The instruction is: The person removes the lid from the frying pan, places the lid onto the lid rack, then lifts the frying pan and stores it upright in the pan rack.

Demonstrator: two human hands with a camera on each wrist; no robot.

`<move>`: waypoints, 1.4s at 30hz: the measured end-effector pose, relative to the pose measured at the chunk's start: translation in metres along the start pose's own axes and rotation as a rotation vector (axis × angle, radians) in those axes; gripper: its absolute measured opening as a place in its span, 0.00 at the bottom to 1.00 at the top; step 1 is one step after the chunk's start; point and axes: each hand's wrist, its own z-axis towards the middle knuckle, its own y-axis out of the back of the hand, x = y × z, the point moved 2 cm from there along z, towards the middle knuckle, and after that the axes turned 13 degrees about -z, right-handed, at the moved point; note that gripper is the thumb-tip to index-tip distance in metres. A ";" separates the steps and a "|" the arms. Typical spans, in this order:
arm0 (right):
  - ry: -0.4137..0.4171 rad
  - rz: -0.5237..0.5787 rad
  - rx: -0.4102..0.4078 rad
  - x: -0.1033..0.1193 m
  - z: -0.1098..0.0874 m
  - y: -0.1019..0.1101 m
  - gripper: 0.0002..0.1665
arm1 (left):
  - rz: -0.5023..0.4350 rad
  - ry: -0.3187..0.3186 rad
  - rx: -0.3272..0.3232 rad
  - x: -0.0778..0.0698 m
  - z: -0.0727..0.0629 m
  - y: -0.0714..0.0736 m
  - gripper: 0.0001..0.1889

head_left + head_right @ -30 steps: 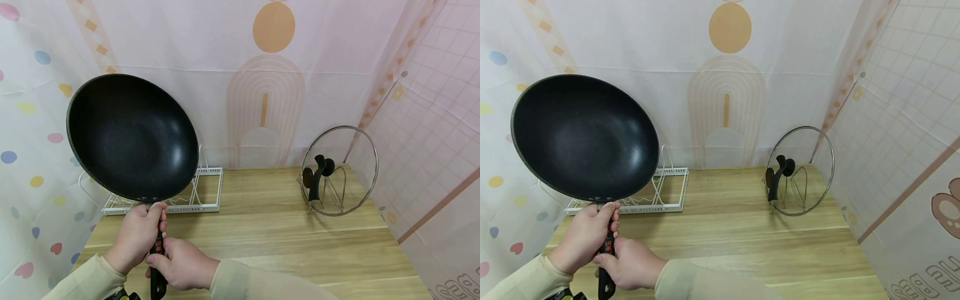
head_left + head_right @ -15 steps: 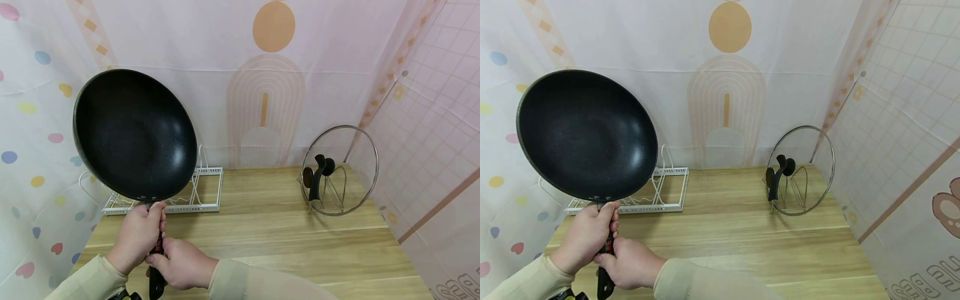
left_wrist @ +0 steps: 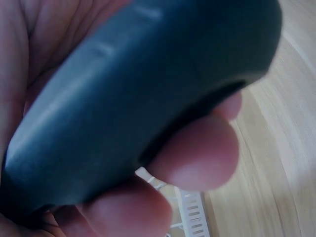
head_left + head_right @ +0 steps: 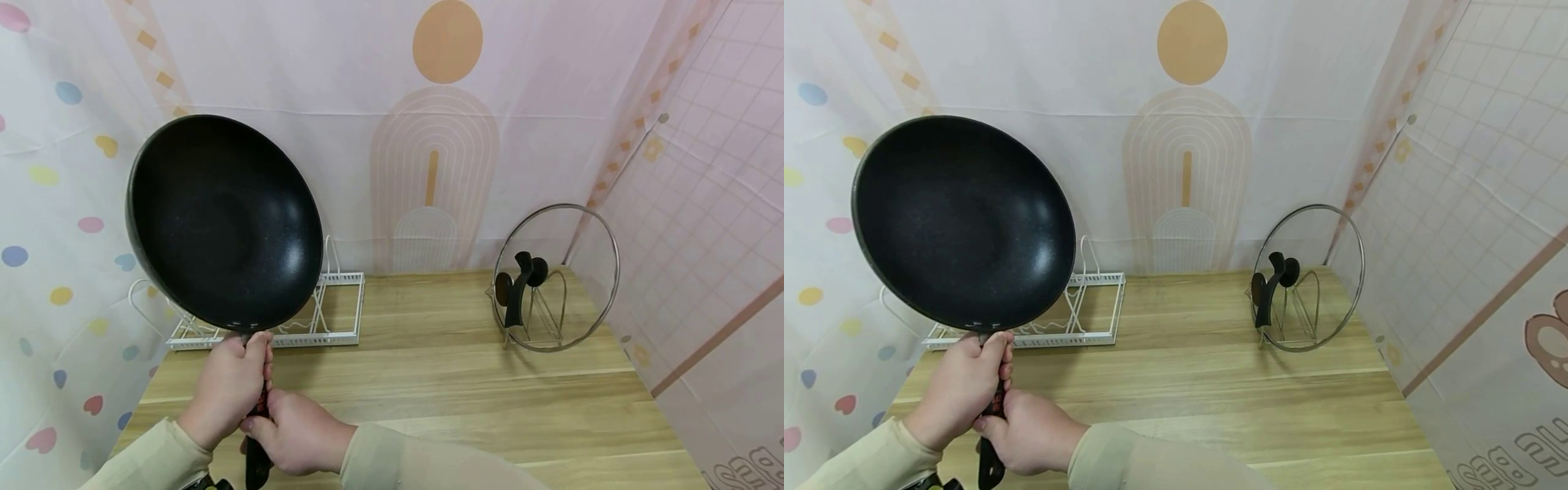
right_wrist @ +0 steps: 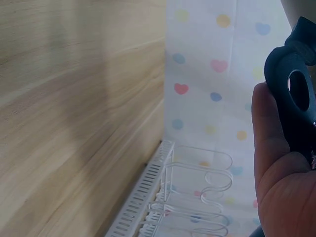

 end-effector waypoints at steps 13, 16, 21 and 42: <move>-0.008 0.014 -0.005 -0.003 0.001 -0.005 0.13 | 0.040 -0.043 0.005 0.001 0.000 0.000 0.25; -0.009 0.007 0.001 -0.003 0.002 -0.005 0.13 | 0.057 -0.051 0.005 0.001 -0.001 0.000 0.26; 0.005 -0.031 0.013 -0.002 0.005 -0.004 0.14 | 0.064 -0.066 -0.002 0.001 -0.001 0.000 0.26; 0.039 0.186 0.096 -0.008 0.011 -0.007 0.12 | 0.233 -0.207 -0.007 0.001 0.001 0.002 0.29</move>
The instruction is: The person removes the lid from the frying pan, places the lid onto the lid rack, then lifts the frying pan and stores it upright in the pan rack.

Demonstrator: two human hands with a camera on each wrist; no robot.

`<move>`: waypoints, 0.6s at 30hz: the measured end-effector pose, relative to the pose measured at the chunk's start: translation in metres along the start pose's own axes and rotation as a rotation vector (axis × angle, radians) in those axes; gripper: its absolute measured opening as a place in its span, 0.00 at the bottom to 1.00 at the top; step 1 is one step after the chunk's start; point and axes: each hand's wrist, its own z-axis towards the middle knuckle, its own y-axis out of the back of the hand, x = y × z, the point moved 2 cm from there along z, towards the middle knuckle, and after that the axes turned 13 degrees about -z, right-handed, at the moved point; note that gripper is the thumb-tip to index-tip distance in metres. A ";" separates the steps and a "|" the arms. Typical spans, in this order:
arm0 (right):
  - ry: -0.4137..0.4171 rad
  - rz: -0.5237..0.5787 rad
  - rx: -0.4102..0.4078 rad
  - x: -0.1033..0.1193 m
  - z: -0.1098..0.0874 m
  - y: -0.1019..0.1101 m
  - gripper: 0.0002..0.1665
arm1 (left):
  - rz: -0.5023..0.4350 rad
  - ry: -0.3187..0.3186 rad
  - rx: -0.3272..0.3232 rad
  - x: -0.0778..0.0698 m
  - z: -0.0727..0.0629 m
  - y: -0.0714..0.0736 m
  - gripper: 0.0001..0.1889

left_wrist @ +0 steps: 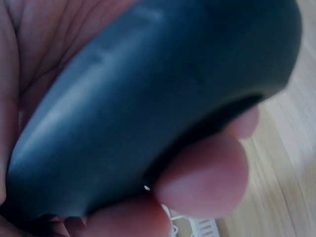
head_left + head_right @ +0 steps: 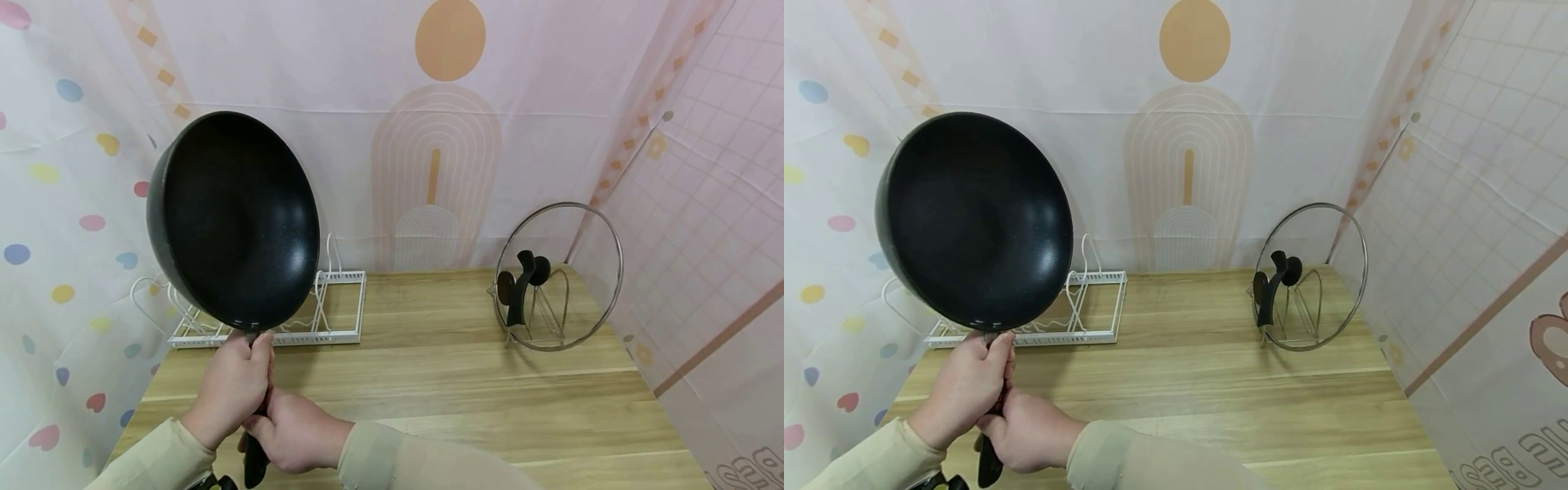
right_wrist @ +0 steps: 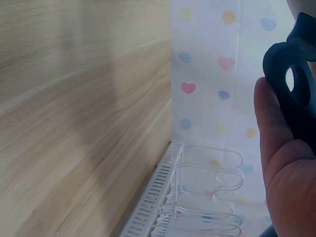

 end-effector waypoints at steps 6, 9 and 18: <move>0.023 0.052 -0.016 -0.002 -0.001 -0.002 0.12 | -0.018 0.007 0.017 0.001 0.000 -0.001 0.29; 0.028 0.044 -0.026 -0.003 -0.001 -0.003 0.12 | -0.016 0.011 0.017 0.003 0.001 -0.001 0.29; 0.018 0.073 -0.027 -0.004 -0.002 -0.004 0.12 | -0.008 0.009 0.013 0.005 0.001 -0.002 0.28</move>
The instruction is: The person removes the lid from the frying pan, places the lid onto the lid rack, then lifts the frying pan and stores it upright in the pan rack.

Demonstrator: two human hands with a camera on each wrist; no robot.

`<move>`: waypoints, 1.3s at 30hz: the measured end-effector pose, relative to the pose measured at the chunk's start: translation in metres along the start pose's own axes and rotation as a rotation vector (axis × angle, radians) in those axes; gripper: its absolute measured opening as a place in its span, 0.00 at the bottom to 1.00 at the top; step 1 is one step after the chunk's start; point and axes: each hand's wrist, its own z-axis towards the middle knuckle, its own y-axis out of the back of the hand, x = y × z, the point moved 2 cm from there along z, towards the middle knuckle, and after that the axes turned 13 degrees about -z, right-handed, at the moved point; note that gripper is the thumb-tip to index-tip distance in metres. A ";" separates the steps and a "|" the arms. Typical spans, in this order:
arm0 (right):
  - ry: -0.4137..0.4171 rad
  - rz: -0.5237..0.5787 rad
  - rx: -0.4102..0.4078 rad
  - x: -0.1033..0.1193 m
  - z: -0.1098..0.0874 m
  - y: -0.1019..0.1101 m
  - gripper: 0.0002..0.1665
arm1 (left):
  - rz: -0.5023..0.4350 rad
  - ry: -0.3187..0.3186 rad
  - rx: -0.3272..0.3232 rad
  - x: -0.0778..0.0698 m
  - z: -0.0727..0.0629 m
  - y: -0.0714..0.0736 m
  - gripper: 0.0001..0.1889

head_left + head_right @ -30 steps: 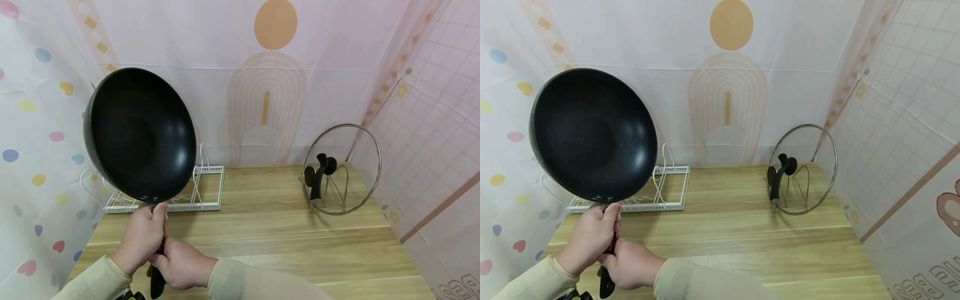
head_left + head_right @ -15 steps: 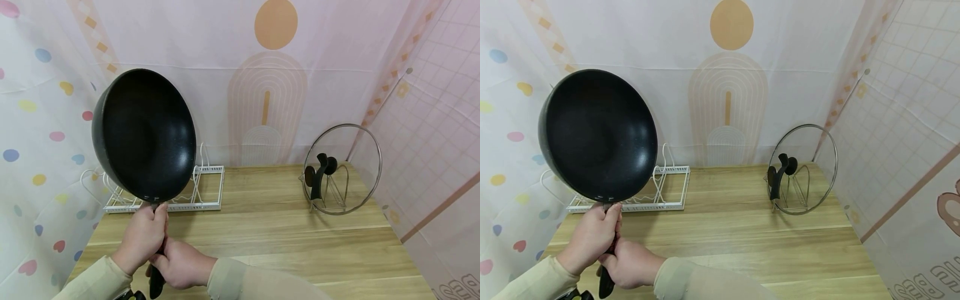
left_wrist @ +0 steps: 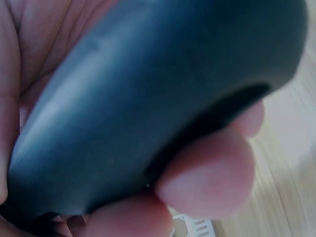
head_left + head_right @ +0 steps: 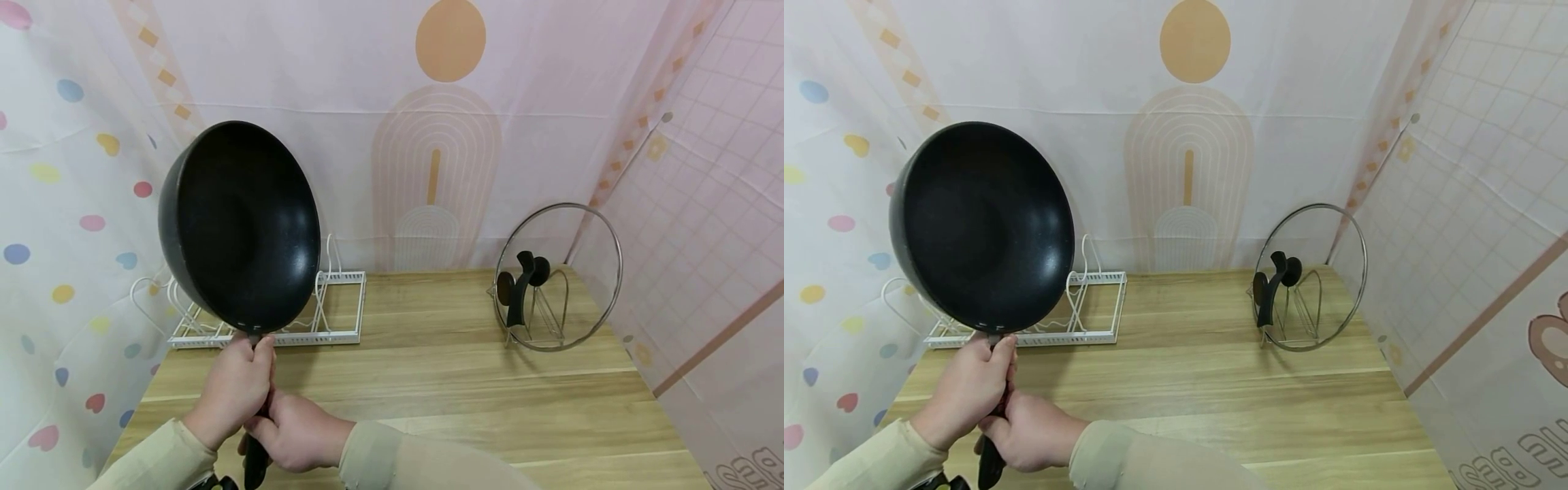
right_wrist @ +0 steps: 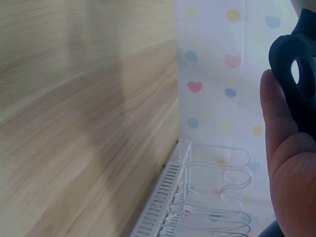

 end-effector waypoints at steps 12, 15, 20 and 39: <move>-0.068 0.107 0.024 -0.003 -0.001 -0.003 0.11 | 0.016 0.006 0.010 0.001 0.002 -0.004 0.23; -0.069 0.109 0.026 -0.004 -0.001 -0.003 0.11 | 0.006 0.023 0.015 0.001 0.002 -0.004 0.21; -0.078 0.124 0.030 -0.006 -0.001 -0.004 0.11 | 0.005 0.045 0.026 0.003 0.002 -0.006 0.19; -0.089 0.139 0.037 -0.015 0.001 -0.007 0.13 | -0.009 0.041 0.033 0.011 0.005 -0.013 0.19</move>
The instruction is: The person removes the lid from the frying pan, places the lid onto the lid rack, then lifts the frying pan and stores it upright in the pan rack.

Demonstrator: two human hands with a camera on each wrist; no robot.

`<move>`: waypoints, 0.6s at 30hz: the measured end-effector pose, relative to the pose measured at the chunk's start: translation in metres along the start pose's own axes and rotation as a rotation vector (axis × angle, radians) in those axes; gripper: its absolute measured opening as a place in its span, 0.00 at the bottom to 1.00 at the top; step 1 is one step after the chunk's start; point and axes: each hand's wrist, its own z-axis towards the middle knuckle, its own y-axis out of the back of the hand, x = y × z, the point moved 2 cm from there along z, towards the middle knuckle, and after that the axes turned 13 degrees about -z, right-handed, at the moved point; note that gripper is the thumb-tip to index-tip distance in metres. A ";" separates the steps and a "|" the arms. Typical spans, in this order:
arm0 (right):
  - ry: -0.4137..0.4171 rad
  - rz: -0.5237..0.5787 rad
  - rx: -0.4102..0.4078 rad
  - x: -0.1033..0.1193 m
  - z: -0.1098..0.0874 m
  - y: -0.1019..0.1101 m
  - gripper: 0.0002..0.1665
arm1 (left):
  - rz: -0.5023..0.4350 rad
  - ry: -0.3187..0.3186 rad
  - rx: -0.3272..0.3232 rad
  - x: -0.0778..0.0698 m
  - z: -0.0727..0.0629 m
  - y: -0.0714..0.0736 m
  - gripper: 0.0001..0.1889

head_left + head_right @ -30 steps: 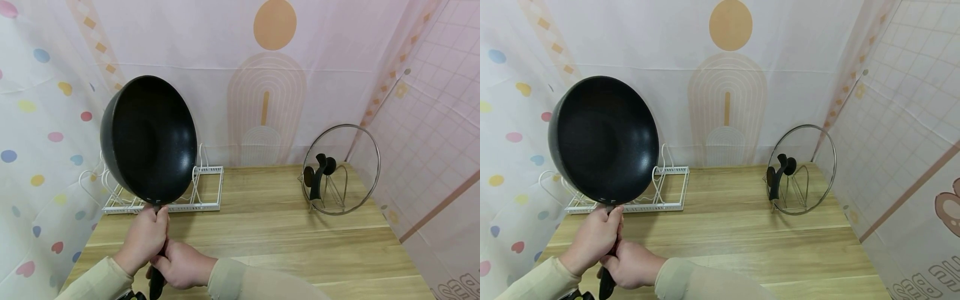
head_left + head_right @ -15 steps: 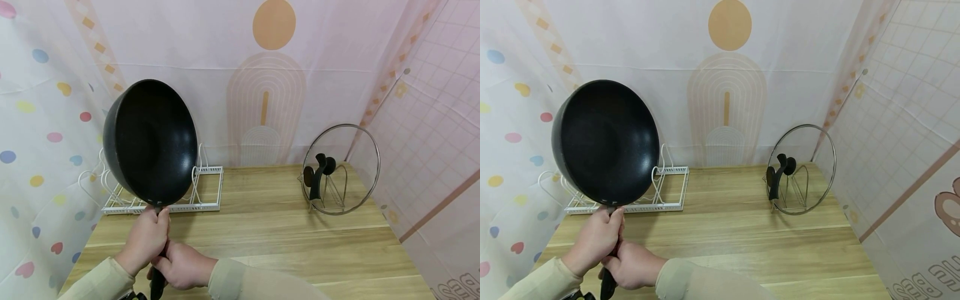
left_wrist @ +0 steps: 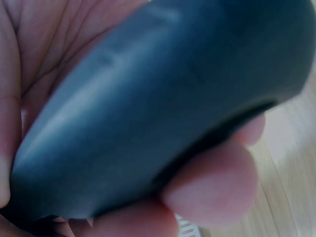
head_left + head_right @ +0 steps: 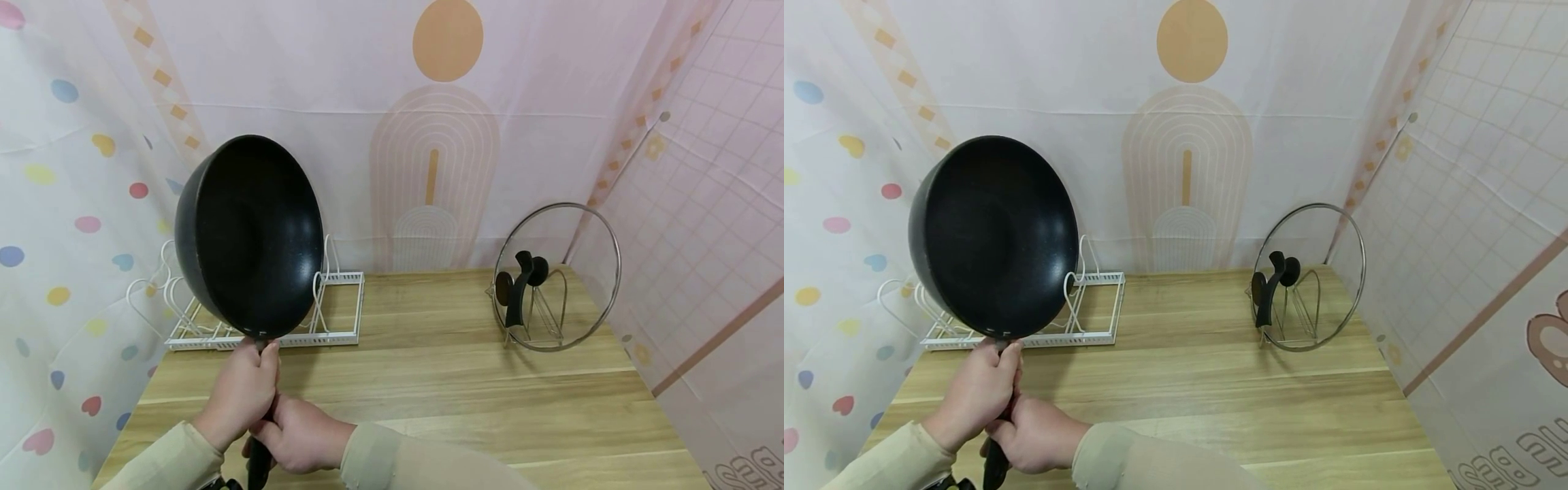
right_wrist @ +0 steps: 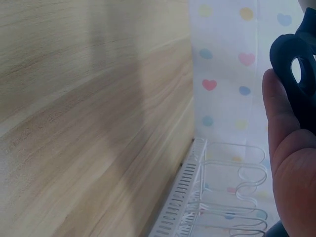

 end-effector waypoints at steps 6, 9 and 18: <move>0.015 -0.030 -0.002 -0.003 -0.001 -0.001 0.14 | 0.015 -0.004 -0.003 0.002 0.001 -0.002 0.17; 0.010 -0.012 0.003 -0.005 0.000 -0.001 0.14 | 0.007 -0.012 -0.004 0.003 0.001 -0.003 0.18; -0.007 0.016 0.002 -0.008 0.000 -0.003 0.15 | 0.012 -0.006 0.002 0.006 0.003 -0.005 0.17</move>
